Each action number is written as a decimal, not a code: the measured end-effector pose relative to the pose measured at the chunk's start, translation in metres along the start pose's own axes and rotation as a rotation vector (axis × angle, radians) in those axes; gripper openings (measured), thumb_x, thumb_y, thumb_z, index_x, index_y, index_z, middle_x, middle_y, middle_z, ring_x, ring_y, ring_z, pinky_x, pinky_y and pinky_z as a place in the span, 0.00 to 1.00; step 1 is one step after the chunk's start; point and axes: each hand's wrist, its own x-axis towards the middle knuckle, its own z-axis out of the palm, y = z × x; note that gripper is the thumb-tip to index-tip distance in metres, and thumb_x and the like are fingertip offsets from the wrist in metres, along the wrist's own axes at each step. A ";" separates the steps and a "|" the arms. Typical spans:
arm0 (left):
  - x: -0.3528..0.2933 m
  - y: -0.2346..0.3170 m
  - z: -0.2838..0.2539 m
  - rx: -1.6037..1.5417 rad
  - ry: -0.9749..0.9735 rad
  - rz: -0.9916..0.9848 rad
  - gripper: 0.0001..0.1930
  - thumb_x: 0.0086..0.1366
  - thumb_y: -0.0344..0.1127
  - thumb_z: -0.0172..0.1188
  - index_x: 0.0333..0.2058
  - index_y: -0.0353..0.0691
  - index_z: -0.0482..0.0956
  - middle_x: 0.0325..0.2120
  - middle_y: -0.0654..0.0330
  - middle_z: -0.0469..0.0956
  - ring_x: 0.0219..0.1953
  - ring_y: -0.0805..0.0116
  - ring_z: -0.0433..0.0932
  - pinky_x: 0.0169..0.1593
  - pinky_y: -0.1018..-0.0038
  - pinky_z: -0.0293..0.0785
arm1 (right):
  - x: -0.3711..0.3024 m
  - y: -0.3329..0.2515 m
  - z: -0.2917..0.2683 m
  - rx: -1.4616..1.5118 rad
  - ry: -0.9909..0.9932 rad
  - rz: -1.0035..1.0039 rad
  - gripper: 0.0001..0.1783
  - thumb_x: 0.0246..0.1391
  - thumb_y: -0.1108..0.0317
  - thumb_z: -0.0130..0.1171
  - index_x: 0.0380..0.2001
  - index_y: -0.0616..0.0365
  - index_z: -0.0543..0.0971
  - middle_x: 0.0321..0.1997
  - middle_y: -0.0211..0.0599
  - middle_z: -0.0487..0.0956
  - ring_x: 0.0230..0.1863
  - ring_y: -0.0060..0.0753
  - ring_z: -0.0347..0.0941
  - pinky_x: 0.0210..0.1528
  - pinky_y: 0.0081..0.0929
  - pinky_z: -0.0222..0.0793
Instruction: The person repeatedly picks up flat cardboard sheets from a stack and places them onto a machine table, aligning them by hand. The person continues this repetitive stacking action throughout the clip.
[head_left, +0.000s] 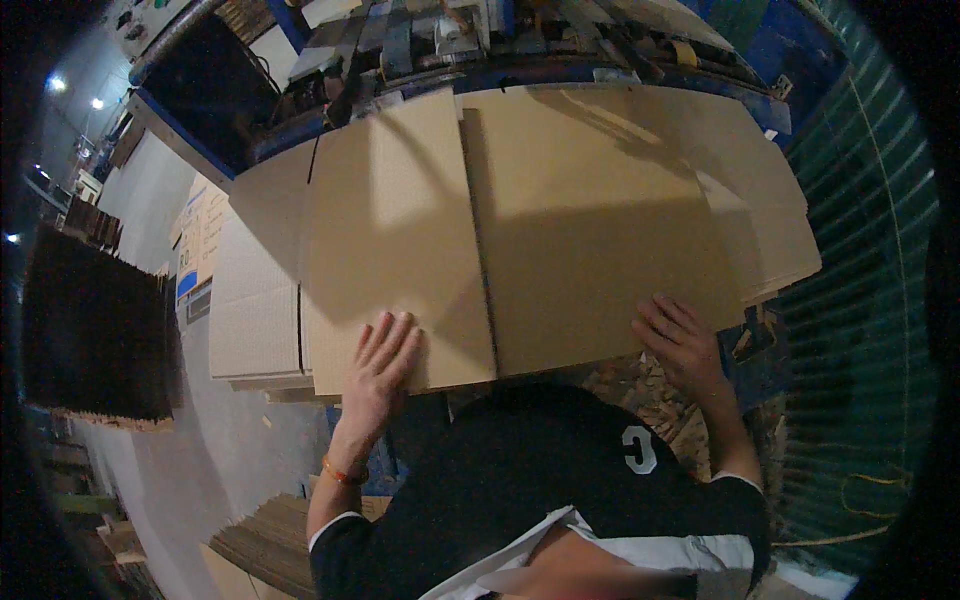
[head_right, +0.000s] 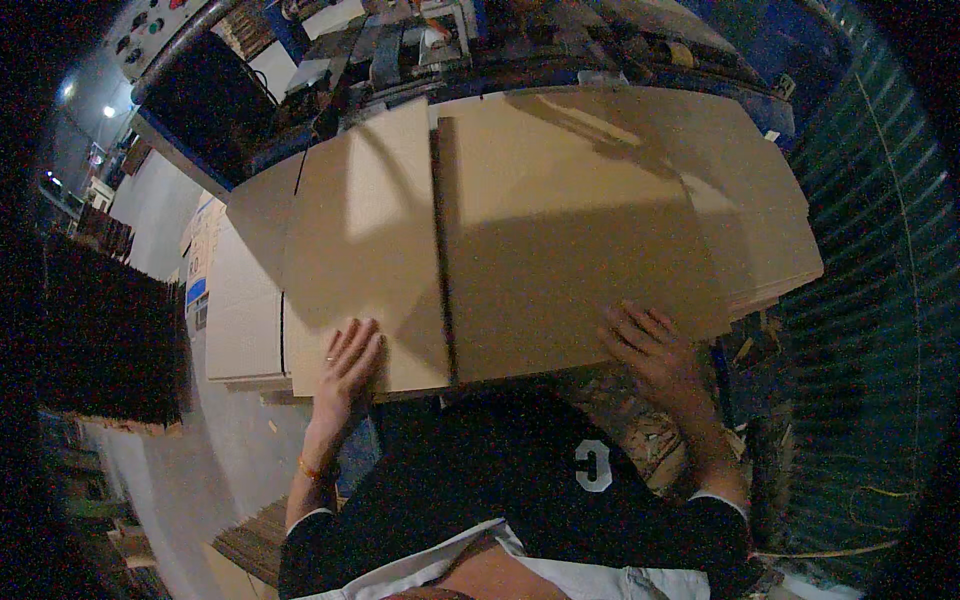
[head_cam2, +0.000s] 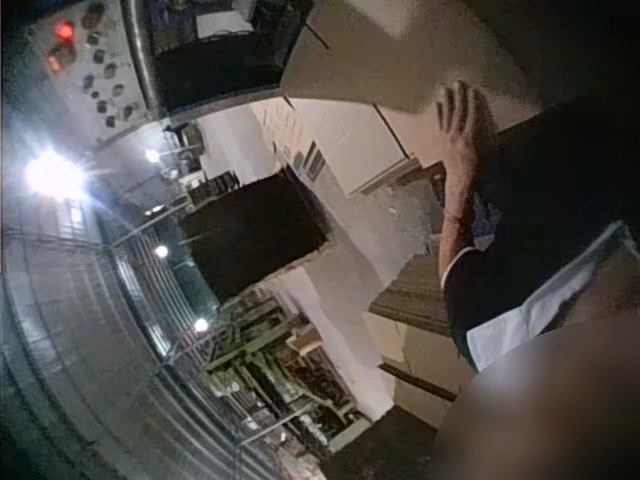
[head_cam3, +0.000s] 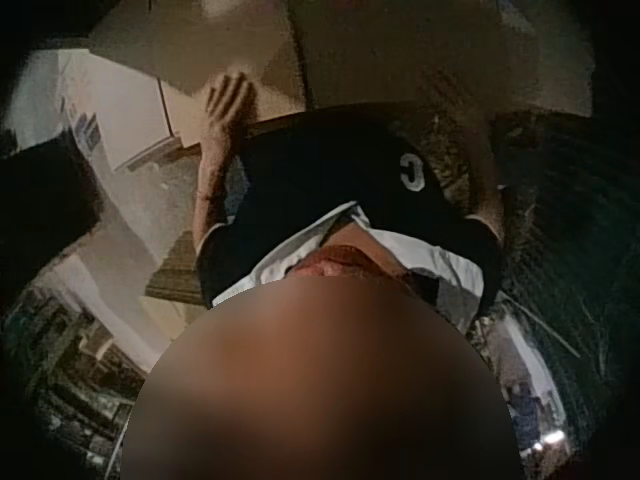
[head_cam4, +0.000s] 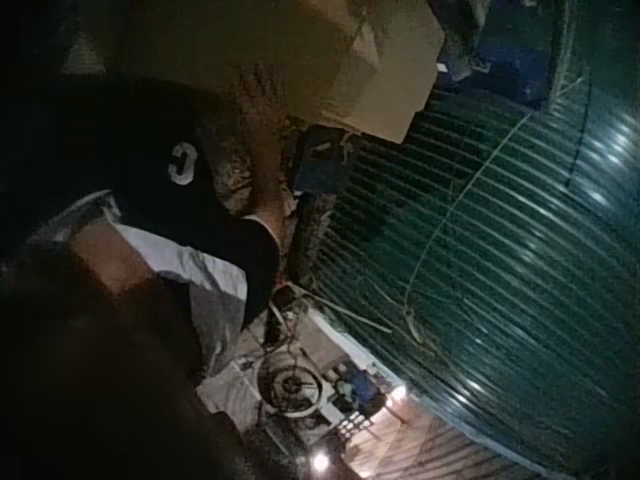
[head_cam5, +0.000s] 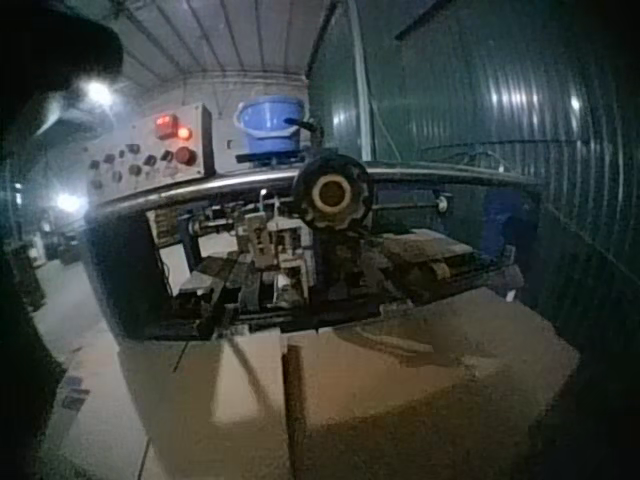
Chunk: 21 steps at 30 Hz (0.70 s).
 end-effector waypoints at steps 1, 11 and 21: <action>0.006 0.002 0.002 0.040 -0.022 0.037 0.29 0.50 0.23 0.50 0.54 0.43 0.67 0.58 0.57 0.62 0.62 0.54 0.57 0.63 0.57 0.51 | 0.005 0.000 0.000 -0.006 0.005 -0.012 0.22 0.40 0.72 0.59 0.44 0.51 0.77 0.54 0.34 0.72 0.57 0.44 0.66 0.58 0.41 0.62; 0.060 -0.015 -0.002 0.065 0.066 0.163 0.26 0.56 0.29 0.49 0.57 0.42 0.64 0.59 0.55 0.60 0.62 0.54 0.57 0.63 0.55 0.50 | 0.049 0.095 0.023 0.031 -0.088 0.003 0.38 0.37 0.57 0.65 0.56 0.48 0.68 0.64 0.34 0.60 0.66 0.40 0.53 0.66 0.42 0.45; 0.080 0.022 0.004 0.012 0.217 0.263 0.23 0.56 0.28 0.49 0.53 0.36 0.67 0.56 0.51 0.64 0.59 0.54 0.63 0.60 0.56 0.57 | 0.055 0.145 0.009 -0.059 -0.124 0.086 0.40 0.30 0.53 0.69 0.53 0.50 0.71 0.62 0.36 0.63 0.62 0.46 0.56 0.62 0.43 0.50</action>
